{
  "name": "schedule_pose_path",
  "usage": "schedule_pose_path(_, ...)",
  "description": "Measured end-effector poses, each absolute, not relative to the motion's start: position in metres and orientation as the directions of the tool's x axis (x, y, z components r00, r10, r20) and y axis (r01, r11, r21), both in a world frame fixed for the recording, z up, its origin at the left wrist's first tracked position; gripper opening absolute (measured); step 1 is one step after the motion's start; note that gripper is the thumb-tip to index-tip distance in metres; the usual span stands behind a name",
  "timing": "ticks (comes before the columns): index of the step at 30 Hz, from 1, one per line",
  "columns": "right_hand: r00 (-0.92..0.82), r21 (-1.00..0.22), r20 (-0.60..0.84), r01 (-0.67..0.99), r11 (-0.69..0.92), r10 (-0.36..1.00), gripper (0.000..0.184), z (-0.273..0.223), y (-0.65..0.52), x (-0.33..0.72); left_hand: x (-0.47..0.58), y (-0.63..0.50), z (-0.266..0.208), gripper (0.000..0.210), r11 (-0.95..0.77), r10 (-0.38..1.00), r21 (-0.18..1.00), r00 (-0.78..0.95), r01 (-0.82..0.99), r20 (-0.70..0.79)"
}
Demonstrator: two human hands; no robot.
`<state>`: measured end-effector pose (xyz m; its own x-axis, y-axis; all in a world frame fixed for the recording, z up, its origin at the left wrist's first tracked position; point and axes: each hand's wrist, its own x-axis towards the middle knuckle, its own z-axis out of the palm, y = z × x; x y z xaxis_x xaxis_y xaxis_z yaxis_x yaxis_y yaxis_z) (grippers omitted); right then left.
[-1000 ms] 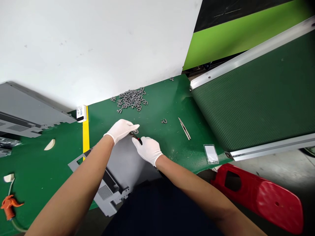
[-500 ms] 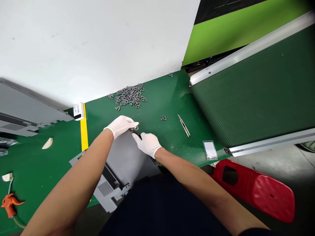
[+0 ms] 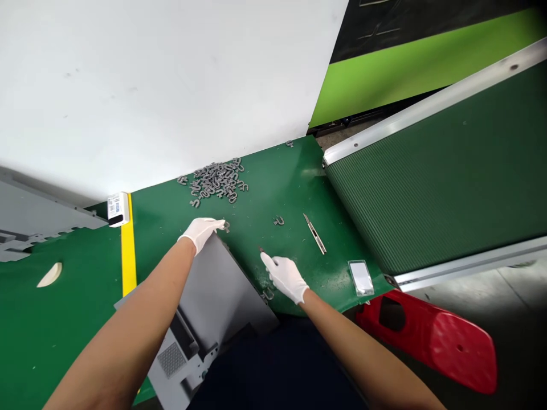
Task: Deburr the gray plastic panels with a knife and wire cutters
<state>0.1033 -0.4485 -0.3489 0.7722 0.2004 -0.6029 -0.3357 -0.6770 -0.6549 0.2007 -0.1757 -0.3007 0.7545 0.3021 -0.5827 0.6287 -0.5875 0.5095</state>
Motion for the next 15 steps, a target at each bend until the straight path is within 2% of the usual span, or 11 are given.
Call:
schedule_pose_path(2,0.744,-0.64,-0.651,-0.428,-0.638,0.153,0.065,-0.359,-0.467,0.092,0.203,-0.165,-0.311,0.038,-0.531,0.38,0.502,0.721,0.683,-0.579)
schedule_pose_path(4,0.651,-0.599,-0.754,-0.629,-0.496,0.085,0.061,-0.372,-0.483,0.08,0.203,-0.151,-0.319,0.05,-0.499,0.439,0.514,0.715,0.698,-0.544)
schedule_pose_path(6,0.575,-0.543,-0.817,-0.74,-0.397,0.046,0.058,-0.383,-0.495,0.069,0.201,-0.137,-0.328,0.059,-0.506,0.472,0.499,0.71,0.703,-0.522)
schedule_pose_path(10,0.531,-0.495,-0.847,-0.785,-0.372,0.006,0.059,-0.395,-0.507,0.054,0.191,-0.12,-0.343,0.046,-0.603,0.44,0.387,0.695,0.698,-0.568)
schedule_pose_path(15,0.538,-0.505,-0.843,-0.787,-0.354,0.006,0.059,-0.397,-0.507,0.048,0.197,-0.117,-0.355,0.026,-0.724,0.373,0.279,0.699,0.631,-0.61)
